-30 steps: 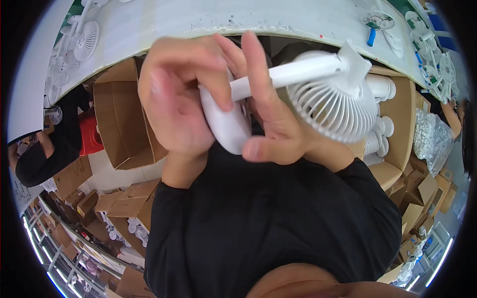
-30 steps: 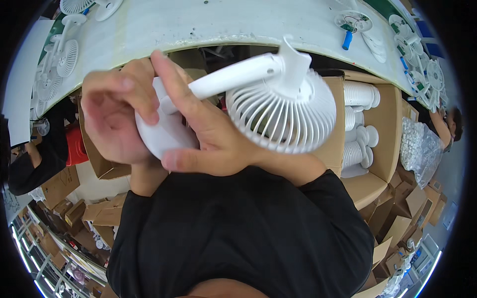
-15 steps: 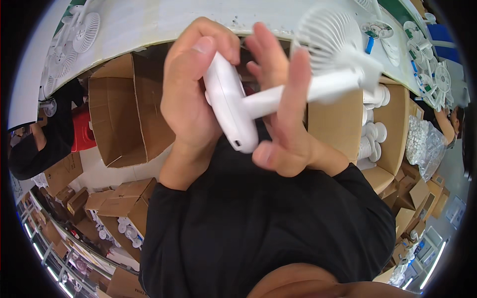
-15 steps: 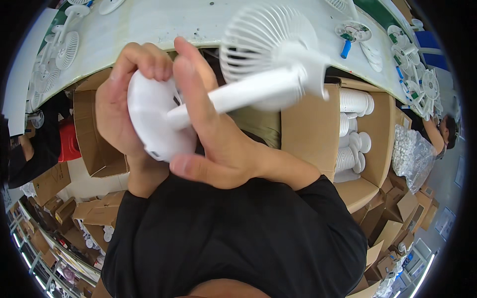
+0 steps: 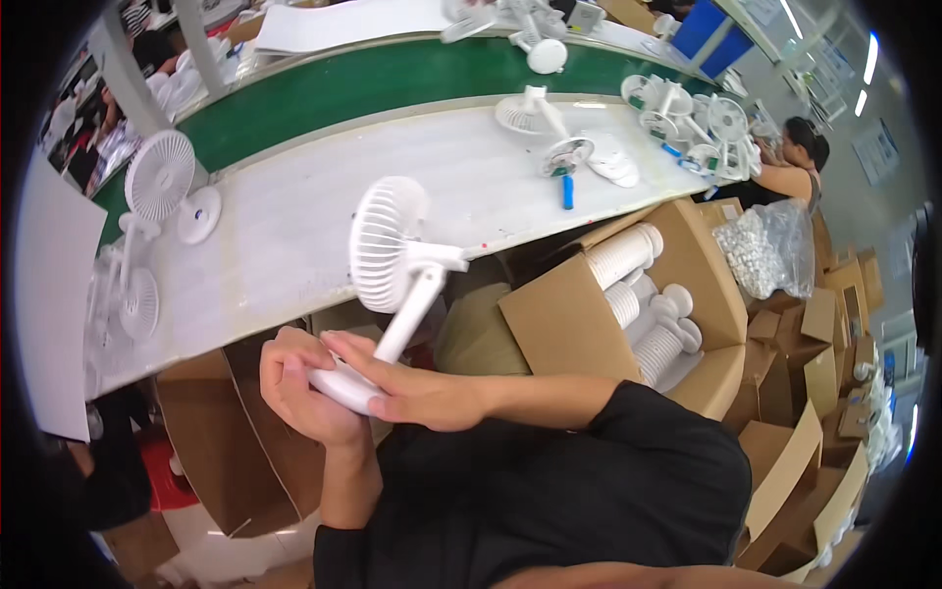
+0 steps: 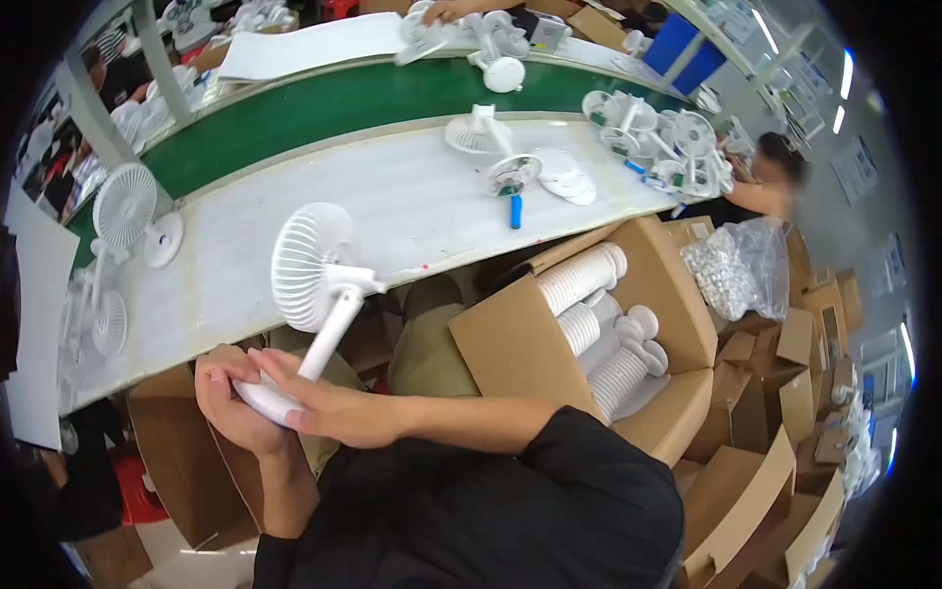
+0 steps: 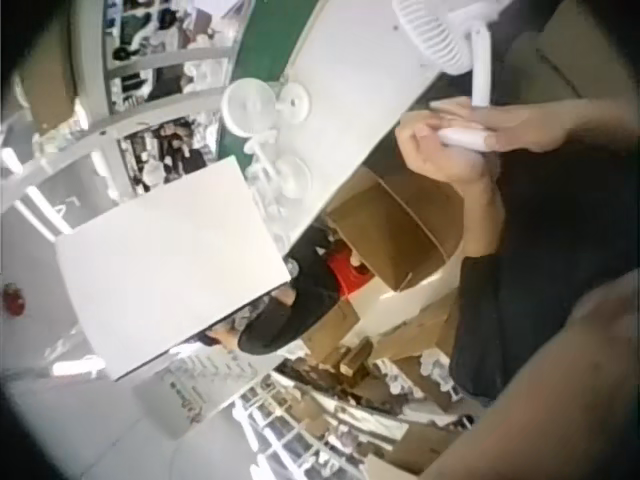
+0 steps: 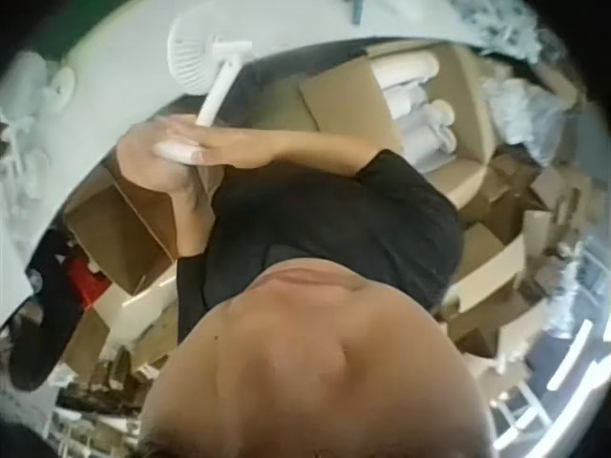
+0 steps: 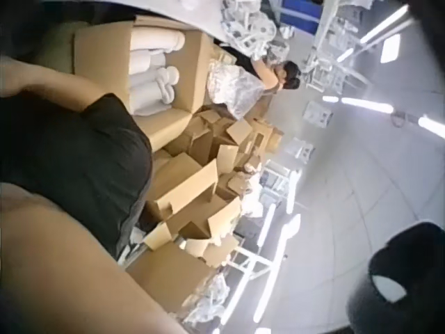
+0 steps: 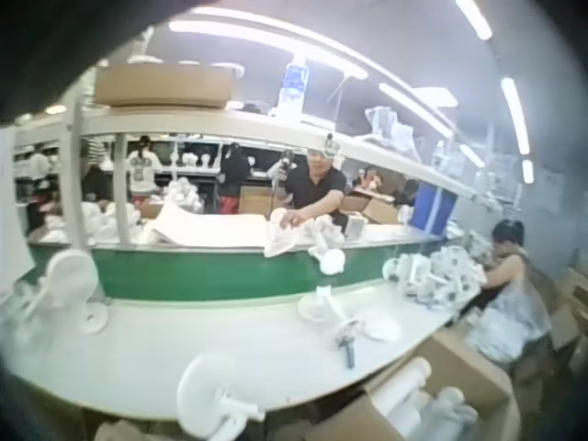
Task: Assembling small portable fans on an industrial production line, including inserting batteries and snapping together housings.
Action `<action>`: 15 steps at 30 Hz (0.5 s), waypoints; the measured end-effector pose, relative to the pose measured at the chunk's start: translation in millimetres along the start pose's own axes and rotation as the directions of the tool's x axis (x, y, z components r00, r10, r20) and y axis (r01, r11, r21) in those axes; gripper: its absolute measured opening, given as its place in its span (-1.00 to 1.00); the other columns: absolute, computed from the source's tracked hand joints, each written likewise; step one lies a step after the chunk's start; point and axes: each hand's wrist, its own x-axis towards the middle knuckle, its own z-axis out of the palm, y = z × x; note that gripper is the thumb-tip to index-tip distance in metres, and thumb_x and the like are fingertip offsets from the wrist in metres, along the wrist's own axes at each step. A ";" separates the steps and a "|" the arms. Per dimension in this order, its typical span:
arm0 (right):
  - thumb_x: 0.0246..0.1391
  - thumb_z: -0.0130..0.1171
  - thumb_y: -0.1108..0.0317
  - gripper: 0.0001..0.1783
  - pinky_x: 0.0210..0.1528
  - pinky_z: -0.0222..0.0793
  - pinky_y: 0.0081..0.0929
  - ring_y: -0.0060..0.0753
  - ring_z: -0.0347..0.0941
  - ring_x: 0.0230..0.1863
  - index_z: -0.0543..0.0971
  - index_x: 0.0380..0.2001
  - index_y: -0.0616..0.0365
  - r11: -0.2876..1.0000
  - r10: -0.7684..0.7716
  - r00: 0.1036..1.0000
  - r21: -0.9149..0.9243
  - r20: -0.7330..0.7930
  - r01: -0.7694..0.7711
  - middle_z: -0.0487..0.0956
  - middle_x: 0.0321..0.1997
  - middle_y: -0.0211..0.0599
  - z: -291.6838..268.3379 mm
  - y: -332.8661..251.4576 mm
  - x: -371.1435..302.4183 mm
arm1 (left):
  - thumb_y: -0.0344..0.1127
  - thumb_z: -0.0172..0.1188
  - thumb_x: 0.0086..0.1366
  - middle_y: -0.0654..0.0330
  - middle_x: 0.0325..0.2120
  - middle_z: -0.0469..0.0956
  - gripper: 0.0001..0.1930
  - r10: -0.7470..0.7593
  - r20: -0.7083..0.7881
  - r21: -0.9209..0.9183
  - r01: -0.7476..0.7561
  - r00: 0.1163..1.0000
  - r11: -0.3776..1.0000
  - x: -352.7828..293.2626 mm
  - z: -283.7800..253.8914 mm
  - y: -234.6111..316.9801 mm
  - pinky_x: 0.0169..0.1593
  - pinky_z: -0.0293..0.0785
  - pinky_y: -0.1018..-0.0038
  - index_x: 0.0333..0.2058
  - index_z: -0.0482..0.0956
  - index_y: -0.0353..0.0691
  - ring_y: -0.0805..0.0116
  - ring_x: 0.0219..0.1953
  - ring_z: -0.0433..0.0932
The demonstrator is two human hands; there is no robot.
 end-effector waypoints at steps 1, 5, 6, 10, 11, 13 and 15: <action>0.36 -0.12 0.13 -0.27 0.48 -0.37 -0.16 0.00 -0.34 0.53 -0.05 0.44 0.22 0.998 0.041 0.999 0.047 -0.029 -0.040 -0.26 0.53 0.03 6.5 3.9 10.0 | -0.30 -0.14 0.27 0.17 -0.62 0.37 -0.76 -0.027 -0.040 0.025 0.028 0.999 0.999 3.8 -12.7 0.0 -0.33 0.25 0.47 -0.58 0.32 -0.16 0.38 -0.51 0.23; 0.29 0.00 0.21 -0.29 0.46 -0.21 -0.24 -0.06 -0.14 0.49 0.08 0.40 0.23 0.970 0.147 0.985 0.210 -0.087 -0.126 -0.06 0.50 0.01 7.8 17.4 34.4 | -0.31 -0.16 0.29 0.18 -0.60 0.38 -0.78 -0.077 -0.095 0.115 0.088 0.993 0.990 22.5 -33.7 -8.3 -0.31 0.27 0.48 -0.51 0.37 -0.20 0.39 -0.50 0.26; 0.25 0.05 0.24 -0.30 0.44 -0.15 -0.26 -0.09 -0.08 0.47 0.13 0.38 0.23 0.953 0.175 0.980 0.268 -0.100 -0.143 0.01 0.47 0.00 4.4 18.6 36.3 | -0.30 -0.17 0.30 0.18 -0.59 0.38 -0.78 -0.083 -0.062 0.152 0.092 0.995 0.984 25.3 -33.8 -9.4 -0.29 0.28 0.49 -0.48 0.39 -0.21 0.39 -0.49 0.27; -0.03 0.28 0.44 -0.33 0.28 0.18 -0.38 -0.23 0.30 0.24 0.40 0.21 0.26 0.993 0.119 0.946 0.048 -0.301 -0.110 0.37 0.28 -0.09 -15.6 34.2 39.2 | -0.31 -0.17 0.32 0.18 -0.54 0.41 -0.78 -0.070 0.037 0.222 0.060 0.997 0.973 43.6 -24.5 -15.7 -0.24 0.31 0.50 -0.38 0.43 -0.27 0.38 -0.44 0.32; -0.03 0.28 0.44 -0.33 0.28 0.18 -0.38 -0.23 0.30 0.24 0.40 0.21 0.26 0.993 0.118 0.946 0.051 -0.301 -0.108 0.37 0.28 -0.09 -23.1 31.8 41.6 | -0.33 -0.16 0.31 0.17 -0.52 0.43 -0.78 -0.036 0.078 0.206 0.019 0.996 0.978 51.2 -18.4 -18.9 -0.21 0.32 0.50 -0.35 0.45 -0.29 0.37 -0.41 0.34; -0.12 0.28 0.51 -0.37 0.14 0.33 -0.44 -0.31 0.42 0.07 0.46 0.12 0.27 0.967 0.250 0.864 0.070 -0.437 -0.244 0.48 0.15 -0.13 -43.2 25.9 47.6 | -0.37 -0.12 0.29 0.16 -0.48 0.46 -0.78 0.037 0.156 0.166 -0.063 0.987 0.984 62.7 -10.9 -24.8 -0.16 0.34 0.50 -0.28 0.48 -0.33 0.35 -0.37 0.38; -0.13 0.24 0.56 -0.45 0.00 0.42 -0.50 -0.36 0.48 -0.09 0.49 0.05 0.26 0.964 0.232 0.790 0.027 -0.567 -0.264 0.56 0.00 -0.17 -70.8 22.6 54.9 | -0.38 -0.09 0.27 0.15 -0.46 0.48 -0.80 -0.018 0.165 0.325 -0.037 0.986 0.945 81.6 -18.5 -33.3 -0.13 0.34 0.48 -0.28 0.50 -0.34 0.32 -0.34 0.39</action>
